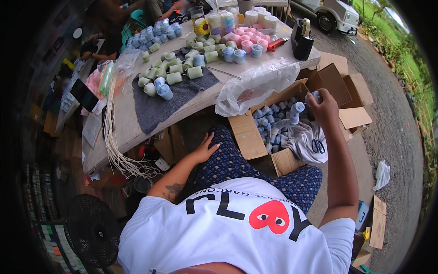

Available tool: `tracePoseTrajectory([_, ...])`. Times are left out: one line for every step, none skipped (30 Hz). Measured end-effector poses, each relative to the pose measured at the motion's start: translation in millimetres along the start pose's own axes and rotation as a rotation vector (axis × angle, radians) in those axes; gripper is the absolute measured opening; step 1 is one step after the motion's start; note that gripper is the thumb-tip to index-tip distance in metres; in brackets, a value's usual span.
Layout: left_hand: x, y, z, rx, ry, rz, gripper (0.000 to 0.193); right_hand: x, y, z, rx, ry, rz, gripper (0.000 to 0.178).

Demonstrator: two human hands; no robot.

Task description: The person sits at a table outdoors and repeatedly picks up small cylindrical candles, inserts a wick, and trims the excess with scissors. They place finished candles into a cardboard box and continue the process with multiple units.

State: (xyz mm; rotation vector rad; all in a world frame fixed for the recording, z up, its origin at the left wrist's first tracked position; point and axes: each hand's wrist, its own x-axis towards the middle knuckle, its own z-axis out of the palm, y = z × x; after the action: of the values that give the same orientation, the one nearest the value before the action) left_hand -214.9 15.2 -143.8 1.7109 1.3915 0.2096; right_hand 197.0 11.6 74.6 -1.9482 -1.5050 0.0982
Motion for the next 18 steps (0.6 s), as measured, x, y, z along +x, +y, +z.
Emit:
tracePoseTrajectory([1.8,-3.5,4.8,-0.002,0.032,-0.025,0.081,-16.4,10.1,13.1,-0.062,-0.05,0.023,0.039])
tracePoseTrajectory([2.5,-5.6,9.4,-0.002,0.06,-0.049,0.084,-37.6,19.1,30.6,-0.131,-0.071,0.039,0.041])
tracePoseTrajectory([0.2,1.3,7.6,-0.045,-0.002,-0.105,0.088,-59.6,37.7,49.4,-0.165,-0.106,0.045,0.042])
tracePoseTrajectory([-3.8,14.3,-0.5,-0.085,-0.066,-0.157,0.091,-83.1,57.1,71.0,-0.181,-0.098,0.007,0.042])
tracePoseTrajectory([-5.9,20.4,-7.0,-0.125,-0.117,-0.214,0.095,-101.4,57.7,86.0,-0.163,-0.156,0.069,0.042])
tracePoseTrajectory([-3.3,14.9,-6.0,-0.068,-0.114,-0.187,0.097,-115.6,71.6,107.7,-0.183,-0.199,0.095,0.042])
tracePoseTrajectory([-0.8,11.0,-4.5,-0.028,-0.114,-0.18,0.098,-128.4,85.6,128.3,-0.224,-0.236,0.095,0.042])
tracePoseTrajectory([1.5,7.7,-3.6,0.012,-0.109,-0.175,0.098,-139.4,90.8,142.1,-0.235,-0.255,0.069,0.041])
tracePoseTrajectory([4.6,8.2,-3.5,0.055,-0.105,-0.163,0.099,-148.3,100.0,153.8,-0.218,-0.287,0.048,0.039])
tracePoseTrajectory([8.2,14.0,-5.8,0.13,-0.176,-0.218,0.102,-154.3,103.5,158.6,-0.25,-0.356,0.033,0.039])
tracePoseTrajectory([8.8,20.2,-4.5,0.189,-0.196,-0.241,0.104,-158.7,106.7,164.3,-0.283,-0.46,0.049,0.041])
tracePoseTrajectory([7.1,24.4,-1.4,0.244,-0.213,-0.266,0.106,-160.5,107.7,168.8,-0.293,-0.489,0.05,0.041])
tracePoseTrajectory([3.6,34.8,0.1,0.301,-0.232,-0.289,0.108,-160.2,104.8,168.3,-0.304,-0.517,0.056,0.041])
tracePoseTrajectory([-1.0,46.2,-0.6,0.339,-0.284,-0.294,0.113,-157.3,102.2,167.4,-0.299,-0.505,0.07,0.04])
tracePoseTrajectory([-4.0,51.6,-0.9,0.327,-0.278,-0.295,0.113,-156.7,96.8,166.9,-0.291,-0.503,0.079,0.04])
tracePoseTrajectory([-5.6,55.5,-1.3,0.313,-0.271,-0.297,0.113,-152.7,94.8,166.7,-0.267,-0.503,0.126,0.039])
tracePoseTrajectory([-6.0,57.5,-1.0,0.298,-0.262,-0.302,0.113,-151.7,97.3,165.5,-0.242,-0.49,0.147,0.039])
tracePoseTrajectory([-7.4,54.9,0.8,0.228,-0.218,-0.287,0.112,-154.8,100.2,165.1,-0.214,-0.487,0.165,0.04])
